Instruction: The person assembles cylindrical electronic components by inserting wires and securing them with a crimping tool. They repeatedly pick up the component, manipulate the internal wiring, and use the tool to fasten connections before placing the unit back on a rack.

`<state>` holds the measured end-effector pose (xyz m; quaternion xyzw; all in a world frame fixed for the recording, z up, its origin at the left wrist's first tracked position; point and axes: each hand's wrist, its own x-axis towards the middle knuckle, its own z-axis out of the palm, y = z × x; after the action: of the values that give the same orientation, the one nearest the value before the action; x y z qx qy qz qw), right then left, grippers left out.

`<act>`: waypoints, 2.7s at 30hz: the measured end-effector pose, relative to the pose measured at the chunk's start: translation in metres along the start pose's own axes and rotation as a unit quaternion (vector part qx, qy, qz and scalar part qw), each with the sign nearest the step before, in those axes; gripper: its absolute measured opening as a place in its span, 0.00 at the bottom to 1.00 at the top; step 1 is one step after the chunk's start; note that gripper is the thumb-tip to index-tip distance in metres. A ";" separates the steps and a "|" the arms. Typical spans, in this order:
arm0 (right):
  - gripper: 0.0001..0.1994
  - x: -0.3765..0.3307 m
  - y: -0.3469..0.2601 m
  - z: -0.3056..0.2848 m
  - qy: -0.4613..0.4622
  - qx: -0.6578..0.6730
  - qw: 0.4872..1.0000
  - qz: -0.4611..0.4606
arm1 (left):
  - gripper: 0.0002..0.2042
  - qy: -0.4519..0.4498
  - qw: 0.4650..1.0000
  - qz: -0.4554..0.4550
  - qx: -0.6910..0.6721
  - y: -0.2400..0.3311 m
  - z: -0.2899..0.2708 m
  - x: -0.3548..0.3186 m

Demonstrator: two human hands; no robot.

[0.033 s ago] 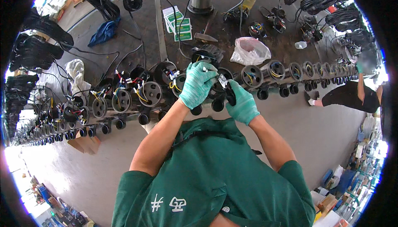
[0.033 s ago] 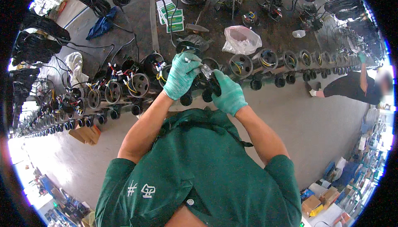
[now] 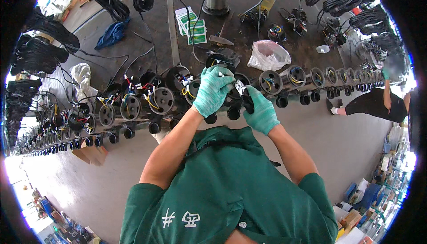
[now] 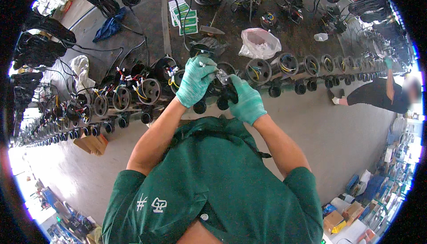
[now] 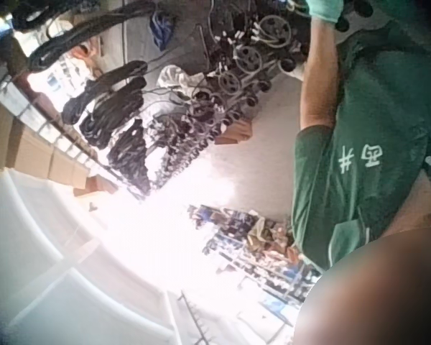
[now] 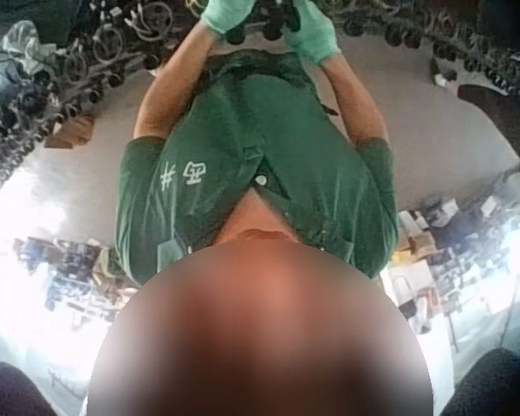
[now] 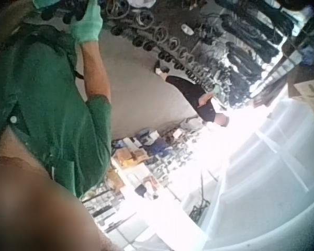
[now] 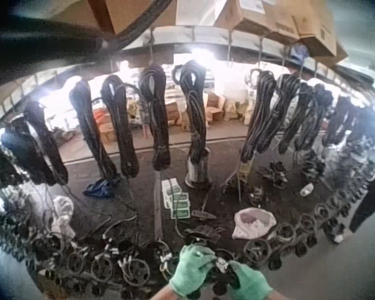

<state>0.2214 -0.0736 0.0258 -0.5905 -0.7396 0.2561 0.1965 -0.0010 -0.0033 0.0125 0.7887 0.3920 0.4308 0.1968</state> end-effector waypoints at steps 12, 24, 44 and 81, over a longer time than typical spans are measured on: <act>0.44 0.011 -0.020 -0.048 -0.064 -0.104 0.991 -0.051 | 0.14 0.007 0.999 0.023 -0.023 -0.002 -0.001 0.001; 0.43 0.014 -0.013 -0.039 -0.047 -0.078 0.995 -0.050 | 0.14 0.002 1.000 0.019 -0.019 -0.004 0.000 0.002; 0.41 0.005 -0.001 -0.019 -0.044 -0.028 0.998 -0.040 | 0.11 0.000 1.000 -0.004 -0.013 0.002 0.000 0.002; 0.23 0.192 0.169 -0.131 -0.159 -0.255 0.953 0.035 | 0.16 0.002 0.967 -0.200 0.157 0.009 0.020 0.017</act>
<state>0.3869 0.1613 0.0236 -0.5979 -0.7810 0.1565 -0.0897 0.0258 0.0055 0.0163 0.7145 0.6047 0.3174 0.1522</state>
